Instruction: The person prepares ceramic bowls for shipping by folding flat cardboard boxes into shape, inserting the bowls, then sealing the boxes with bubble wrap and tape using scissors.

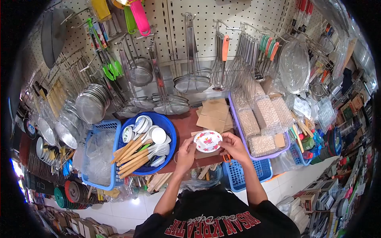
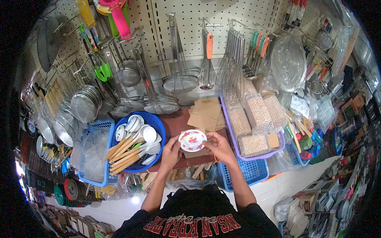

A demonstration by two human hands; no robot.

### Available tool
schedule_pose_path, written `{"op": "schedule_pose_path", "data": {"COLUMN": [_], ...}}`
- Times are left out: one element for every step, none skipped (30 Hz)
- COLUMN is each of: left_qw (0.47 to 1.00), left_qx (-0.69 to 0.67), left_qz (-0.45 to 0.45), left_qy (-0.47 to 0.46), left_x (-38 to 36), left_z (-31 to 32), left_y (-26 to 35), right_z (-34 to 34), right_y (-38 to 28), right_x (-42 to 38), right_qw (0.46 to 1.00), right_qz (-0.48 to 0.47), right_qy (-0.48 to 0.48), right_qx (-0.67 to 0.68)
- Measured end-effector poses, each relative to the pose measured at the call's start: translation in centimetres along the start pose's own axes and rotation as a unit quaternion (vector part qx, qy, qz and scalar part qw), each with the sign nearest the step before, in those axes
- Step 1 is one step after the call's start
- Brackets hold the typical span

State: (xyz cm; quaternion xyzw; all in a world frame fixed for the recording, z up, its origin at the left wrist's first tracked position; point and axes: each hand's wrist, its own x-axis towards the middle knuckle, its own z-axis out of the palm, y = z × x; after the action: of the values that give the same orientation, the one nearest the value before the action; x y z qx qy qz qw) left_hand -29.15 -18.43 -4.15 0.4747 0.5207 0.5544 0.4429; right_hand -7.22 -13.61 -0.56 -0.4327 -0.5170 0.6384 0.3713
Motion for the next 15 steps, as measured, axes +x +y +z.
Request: {"op": "schedule_pose_path", "data": {"left_qw": [0.999,0.993,0.981,0.964,0.971,0.968,0.963,0.958,0.948,0.936,0.923,0.915,0.905,0.895,0.888], "left_qx": [0.033,0.090,0.147,0.202,0.209,0.233,0.256,0.279,0.313,0.347,0.380,0.401,0.422,0.442,0.455], "left_qz": [0.034,0.078,0.123,0.166,0.109,0.091,0.072,0.053,0.052,0.050,0.049,0.047,0.046,0.044,0.039], "left_qy": [0.014,0.024,0.034,0.043,0.040,0.038,0.035,0.032,0.026,0.020,0.013,0.000,-0.013,-0.027,-0.044], "left_x": [0.4,1.0,1.7,2.2,2.6,3.0,3.4,3.7,3.8,3.8,3.9,3.9,3.9,3.9,3.8], "left_z": [0.2,0.3,0.4,0.6,0.8,0.9,1.0,1.1,1.1,1.1,1.1,1.1,1.1,1.0,1.0], "left_y": [-1.1,-2.4,-3.6,-4.4,-5.1,-5.6,-6.2,-6.7,-6.8,-7.0,-7.1,-7.3,-7.7,-8.1,-8.5], "right_z": [-0.7,-1.3,-1.8,-2.1,-2.3,-2.1,-2.1,-2.1,-1.8,-1.7,-1.9,-2.0,-2.1,-2.2,-2.3], "right_y": [1.1,2.0,2.8,3.6,4.5,5.0,5.5,5.9,6.0,6.2,7.4,8.0,8.6,9.1,9.4], "right_x": [0.8,1.5,2.2,2.9,3.7,4.4,4.9,5.4,5.7,6.0,6.6,6.9,7.2,7.5,7.6], "right_qw": [0.999,0.993,0.979,0.958,0.947,0.934,0.919,0.905,0.890,0.873,0.856,0.839,0.822,0.803,0.796], "right_qz": [0.006,-0.023,-0.053,-0.084,-0.085,-0.087,-0.088,-0.078,-0.067,-0.056,-0.053,-0.061,-0.070,-0.078,-0.067], "right_qy": [0.002,0.017,0.031,0.045,0.057,0.069,0.081,0.078,0.074,0.070,0.063,0.047,0.031,0.016,-0.006], "right_qx": [-0.042,-0.118,-0.194,-0.269,-0.305,-0.340,-0.375,-0.411,-0.445,-0.479,-0.511,-0.538,-0.565,-0.590,-0.601]}}
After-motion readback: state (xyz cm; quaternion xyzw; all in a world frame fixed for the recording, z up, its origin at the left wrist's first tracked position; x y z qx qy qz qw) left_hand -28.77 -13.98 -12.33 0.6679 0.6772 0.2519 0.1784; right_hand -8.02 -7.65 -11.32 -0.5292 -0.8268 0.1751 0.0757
